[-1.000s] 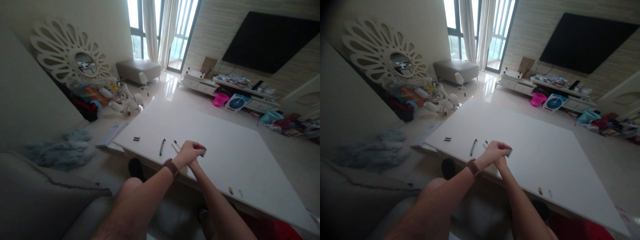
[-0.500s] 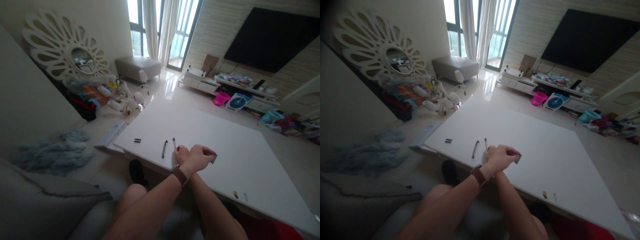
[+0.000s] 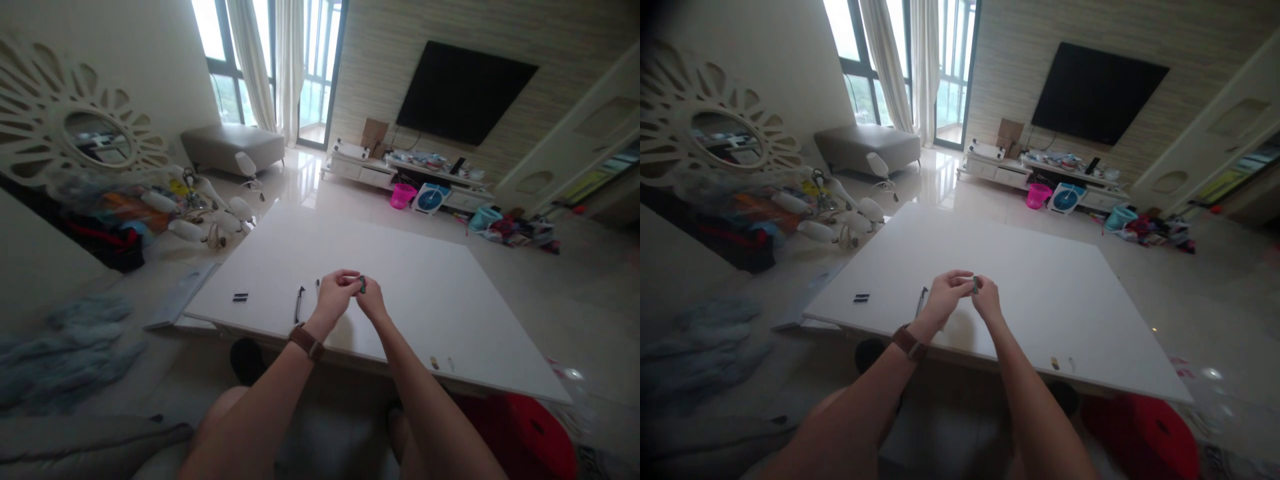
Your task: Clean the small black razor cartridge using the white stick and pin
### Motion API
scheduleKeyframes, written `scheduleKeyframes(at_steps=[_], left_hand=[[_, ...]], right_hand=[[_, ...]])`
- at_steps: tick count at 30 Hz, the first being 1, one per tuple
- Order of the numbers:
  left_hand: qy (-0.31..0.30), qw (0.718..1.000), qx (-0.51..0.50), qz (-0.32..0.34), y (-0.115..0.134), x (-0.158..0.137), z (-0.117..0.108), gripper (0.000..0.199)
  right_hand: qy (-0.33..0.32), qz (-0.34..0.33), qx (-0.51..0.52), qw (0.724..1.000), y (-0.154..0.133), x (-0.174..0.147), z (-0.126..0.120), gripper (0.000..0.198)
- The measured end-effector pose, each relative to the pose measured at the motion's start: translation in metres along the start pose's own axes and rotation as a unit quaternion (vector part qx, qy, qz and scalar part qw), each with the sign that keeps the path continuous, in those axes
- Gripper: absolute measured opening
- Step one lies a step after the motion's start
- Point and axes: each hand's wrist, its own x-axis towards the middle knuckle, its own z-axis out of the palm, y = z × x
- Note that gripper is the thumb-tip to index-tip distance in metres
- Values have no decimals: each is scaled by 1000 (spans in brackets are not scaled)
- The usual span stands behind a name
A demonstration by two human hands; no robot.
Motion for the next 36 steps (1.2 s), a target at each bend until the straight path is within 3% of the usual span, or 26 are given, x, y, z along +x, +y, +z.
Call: scheduleKeyframes(at_steps=[3,7,12,18,22,28,36], left_hand=[[7,1000,-23,5,-2,0,-3,30],[0,1000,-14,-3,-12,-3,1,36],[-22,999,34,-17,-27,-11,14,33],[-59,993,93,-45,-47,-23,37,33],[-103,987,95,-72,-55,-30,57,37],[-151,977,132,-73,-64,-36,82,37],[-159,976,129,-81,-77,-37,106,29]], right_hand=[[63,24,122,990,11,-10,-26,43],[69,-17,317,946,14,-34,-47,32],[63,-101,202,972,17,-63,-61,18],[72,-62,178,979,44,-89,-72,13],[72,-6,247,966,69,-103,-84,12],[78,82,407,906,94,-122,-104,20],[82,96,411,903,105,-133,-119,22]])
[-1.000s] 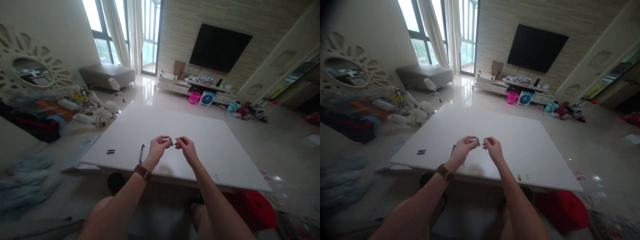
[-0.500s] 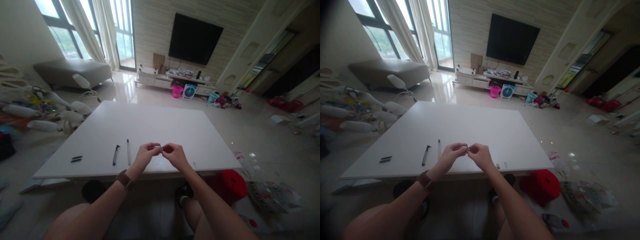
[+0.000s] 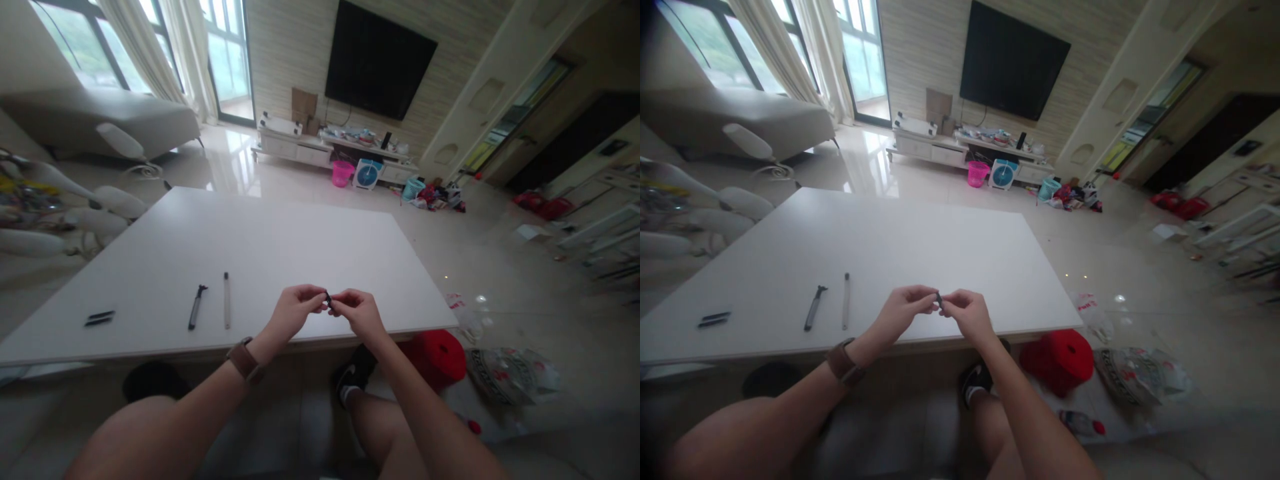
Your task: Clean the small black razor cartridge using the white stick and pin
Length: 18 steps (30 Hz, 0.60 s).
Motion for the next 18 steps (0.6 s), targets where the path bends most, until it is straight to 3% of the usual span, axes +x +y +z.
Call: scheduleKeyframes(at_steps=[5,8,12,15,18], left_hand=[[46,999,-8,25,1,2,5,26],[49,998,-6,30,3,0,4,25],[43,999,3,33,3,-3,1,25],[45,998,5,42,3,-4,-1,26],[43,997,3,59,3,-3,-2,25]], right_hand=[[9,-64,-89,994,-5,-3,3,21],[13,-115,-175,978,-9,-5,5,15],[-1,-148,-197,969,-11,-6,6,11],[-1,-128,-173,977,-11,-4,7,13],[-1,-68,-87,994,-12,-1,8,19]])
